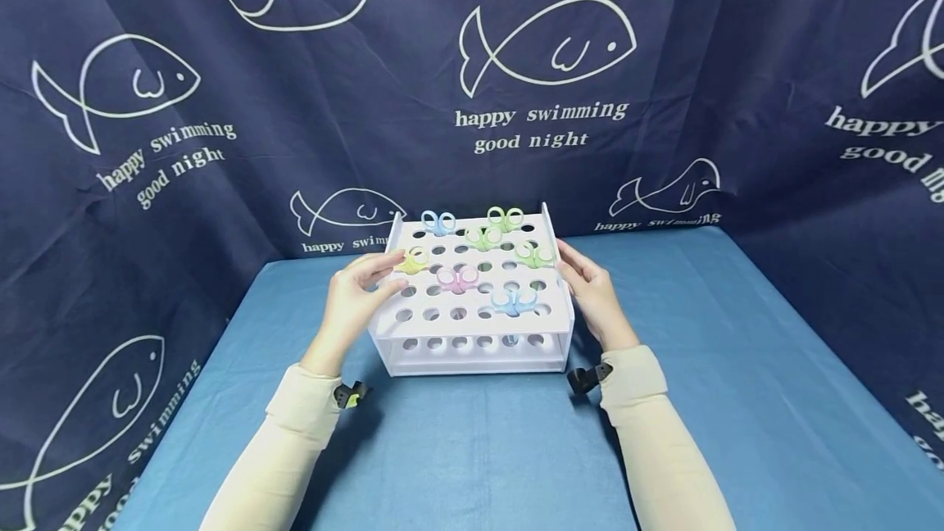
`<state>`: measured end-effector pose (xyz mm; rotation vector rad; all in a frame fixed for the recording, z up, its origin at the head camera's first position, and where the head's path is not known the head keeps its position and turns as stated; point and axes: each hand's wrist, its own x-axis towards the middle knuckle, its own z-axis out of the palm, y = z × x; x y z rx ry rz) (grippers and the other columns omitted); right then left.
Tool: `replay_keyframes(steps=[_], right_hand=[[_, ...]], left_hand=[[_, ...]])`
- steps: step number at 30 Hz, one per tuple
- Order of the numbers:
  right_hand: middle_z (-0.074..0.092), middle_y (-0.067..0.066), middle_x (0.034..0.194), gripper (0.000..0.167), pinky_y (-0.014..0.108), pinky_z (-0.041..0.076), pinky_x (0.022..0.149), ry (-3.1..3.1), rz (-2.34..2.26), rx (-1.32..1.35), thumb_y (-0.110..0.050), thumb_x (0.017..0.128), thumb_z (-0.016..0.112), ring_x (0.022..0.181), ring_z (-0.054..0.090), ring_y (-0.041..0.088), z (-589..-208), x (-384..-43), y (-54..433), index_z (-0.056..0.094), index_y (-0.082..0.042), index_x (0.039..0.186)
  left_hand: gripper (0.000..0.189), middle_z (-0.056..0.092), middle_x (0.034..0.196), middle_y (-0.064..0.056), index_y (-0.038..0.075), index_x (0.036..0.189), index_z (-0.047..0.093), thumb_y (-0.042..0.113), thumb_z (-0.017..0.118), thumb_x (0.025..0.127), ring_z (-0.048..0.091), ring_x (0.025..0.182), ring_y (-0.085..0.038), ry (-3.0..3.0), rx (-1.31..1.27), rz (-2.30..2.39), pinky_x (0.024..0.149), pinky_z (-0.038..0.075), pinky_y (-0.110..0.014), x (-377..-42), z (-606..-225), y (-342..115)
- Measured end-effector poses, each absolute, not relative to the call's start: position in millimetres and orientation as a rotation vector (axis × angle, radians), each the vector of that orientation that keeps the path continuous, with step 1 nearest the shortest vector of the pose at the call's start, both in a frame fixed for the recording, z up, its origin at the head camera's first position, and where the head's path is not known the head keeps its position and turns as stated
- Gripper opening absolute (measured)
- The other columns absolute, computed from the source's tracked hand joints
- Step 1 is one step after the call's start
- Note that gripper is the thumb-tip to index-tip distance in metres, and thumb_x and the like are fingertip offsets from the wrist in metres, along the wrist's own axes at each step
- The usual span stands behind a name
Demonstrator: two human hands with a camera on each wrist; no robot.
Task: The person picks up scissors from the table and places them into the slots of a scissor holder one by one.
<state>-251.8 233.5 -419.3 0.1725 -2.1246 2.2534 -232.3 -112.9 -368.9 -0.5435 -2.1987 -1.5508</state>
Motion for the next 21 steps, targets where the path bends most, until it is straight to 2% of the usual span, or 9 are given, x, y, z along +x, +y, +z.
replay_keyframes(steps=[4,9,12,16,21], right_hand=[[0.027,0.015,0.158,0.057,0.01,0.05,0.089,-2.128,2.263,0.169,-0.026,0.101,0.051,0.114,0.052,-0.001,-420.1,-251.8,232.9,0.032,-0.008,0.151],[0.027,0.014,0.158,0.057,0.01,0.05,0.088,-2.137,2.26,0.164,-0.027,0.1,0.052,0.112,0.052,-0.001,-420.9,-251.4,232.2,0.032,-0.009,0.151],[0.028,0.015,0.158,0.057,0.01,0.05,0.088,-2.144,2.25,0.157,-0.027,0.101,0.051,0.112,0.052,-0.002,-421.3,-251.0,232.1,0.033,-0.009,0.151],[0.028,0.016,0.157,0.056,0.009,0.05,0.088,-2.153,2.227,0.165,-0.026,0.101,0.05,0.111,0.053,-0.003,-420.9,-251.3,232.4,0.033,-0.007,0.151],[0.032,0.018,0.154,0.054,0.008,0.049,0.087,-2.22,2.092,0.178,-0.027,0.101,0.049,0.108,0.053,-0.006,-417.8,-251.8,233.3,0.035,-0.007,0.149]], left_hand=[[0.038,0.07,0.113,-0.016,0.003,0.115,0.071,0.003,0.079,0.078,0.067,0.107,-0.028,-2.174,-0.518,-1.56,0.095,0.054,-0.025,-235.8,-372.9,-123.3],[0.041,0.068,0.121,-0.01,0.008,0.119,0.07,0.007,0.079,0.079,0.066,0.111,-0.026,-2.221,-0.444,-1.528,0.098,0.052,-0.024,-238.5,-376.1,-133.3],[0.045,0.066,0.127,-0.006,0.012,0.123,0.068,0.012,0.079,0.08,0.063,0.116,-0.026,-2.283,-0.408,-1.491,0.101,0.05,-0.028,-238.7,-377.5,-138.2],[0.048,0.062,0.134,-0.004,0.015,0.129,0.064,0.018,0.077,0.083,0.059,0.123,-0.027,-2.342,-0.389,-1.453,0.105,0.048,-0.035,-240.0,-379.5,-144.8],[0.047,0.054,0.142,0.0,0.019,0.136,0.058,0.029,0.068,0.091,0.051,0.132,-0.02,-2.397,-0.422,-1.419,0.111,0.042,-0.034,-243.4,-382.6,-152.1]])
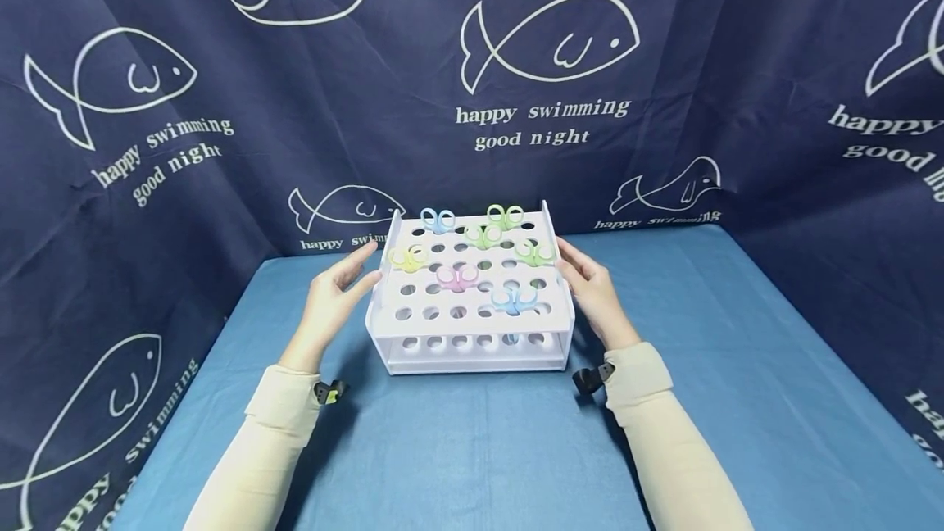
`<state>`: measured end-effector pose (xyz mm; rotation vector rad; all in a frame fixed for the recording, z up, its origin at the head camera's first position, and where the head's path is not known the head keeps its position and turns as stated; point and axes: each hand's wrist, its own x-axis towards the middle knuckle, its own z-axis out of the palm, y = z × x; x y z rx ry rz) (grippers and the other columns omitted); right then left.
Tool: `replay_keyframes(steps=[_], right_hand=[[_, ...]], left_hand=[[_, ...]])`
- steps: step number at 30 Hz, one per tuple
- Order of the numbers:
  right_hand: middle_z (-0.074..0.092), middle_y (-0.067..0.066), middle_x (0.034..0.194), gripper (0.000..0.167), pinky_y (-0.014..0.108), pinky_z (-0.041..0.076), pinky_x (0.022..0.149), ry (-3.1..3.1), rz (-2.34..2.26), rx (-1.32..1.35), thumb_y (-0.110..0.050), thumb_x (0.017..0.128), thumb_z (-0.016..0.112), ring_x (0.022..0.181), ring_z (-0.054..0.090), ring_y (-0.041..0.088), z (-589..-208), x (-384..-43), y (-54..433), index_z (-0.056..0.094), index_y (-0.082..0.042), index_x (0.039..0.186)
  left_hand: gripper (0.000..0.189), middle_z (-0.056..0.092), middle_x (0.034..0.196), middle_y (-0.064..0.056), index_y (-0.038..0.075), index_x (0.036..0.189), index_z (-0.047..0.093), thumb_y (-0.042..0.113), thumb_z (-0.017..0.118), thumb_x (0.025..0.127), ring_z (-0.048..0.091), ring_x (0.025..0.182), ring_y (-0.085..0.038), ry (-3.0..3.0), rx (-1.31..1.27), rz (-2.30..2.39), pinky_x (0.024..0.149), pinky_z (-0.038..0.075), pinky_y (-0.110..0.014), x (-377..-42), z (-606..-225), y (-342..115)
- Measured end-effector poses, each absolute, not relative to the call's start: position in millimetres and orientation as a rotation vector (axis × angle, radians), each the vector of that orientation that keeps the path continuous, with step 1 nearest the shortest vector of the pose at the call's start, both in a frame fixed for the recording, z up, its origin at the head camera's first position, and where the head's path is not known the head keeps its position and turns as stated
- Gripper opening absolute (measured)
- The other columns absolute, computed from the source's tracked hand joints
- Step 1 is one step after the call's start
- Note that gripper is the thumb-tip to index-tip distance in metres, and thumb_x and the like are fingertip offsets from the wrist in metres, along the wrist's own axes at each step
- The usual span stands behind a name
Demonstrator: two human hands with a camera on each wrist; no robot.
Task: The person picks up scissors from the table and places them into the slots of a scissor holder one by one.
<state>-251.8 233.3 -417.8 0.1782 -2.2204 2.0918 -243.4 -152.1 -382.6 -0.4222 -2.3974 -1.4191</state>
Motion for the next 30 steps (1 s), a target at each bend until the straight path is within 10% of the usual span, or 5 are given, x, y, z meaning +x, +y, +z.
replay_keyframes(steps=[20,30], right_hand=[[0.042,0.02,0.148,0.05,0.008,0.046,0.093,-2.414,1.707,0.289,-0.034,0.104,0.039,0.112,0.051,-0.014,-417.5,-241.2,258.7,0.044,-0.005,0.145],[0.046,0.014,0.147,0.051,0.058,0.033,0.111,-2.603,1.265,0.165,-0.045,0.102,0.041,0.137,0.04,0.038,-420.5,-241.0,270.5,0.047,-0.019,0.145]], left_hand=[[0.05,0.04,0.153,0.002,0.021,0.148,0.041,0.035,0.049,0.101,0.03,0.146,-0.019,-2.592,-0.49,-0.994,0.123,0.02,-0.04,-248.2,-398.1,-156.9],[0.053,0.034,0.156,0.004,0.022,0.152,0.034,0.039,0.043,0.102,0.024,0.148,-0.018,-2.698,-0.472,-0.685,0.124,0.016,-0.044,-254.9,-402.9,-159.6]])
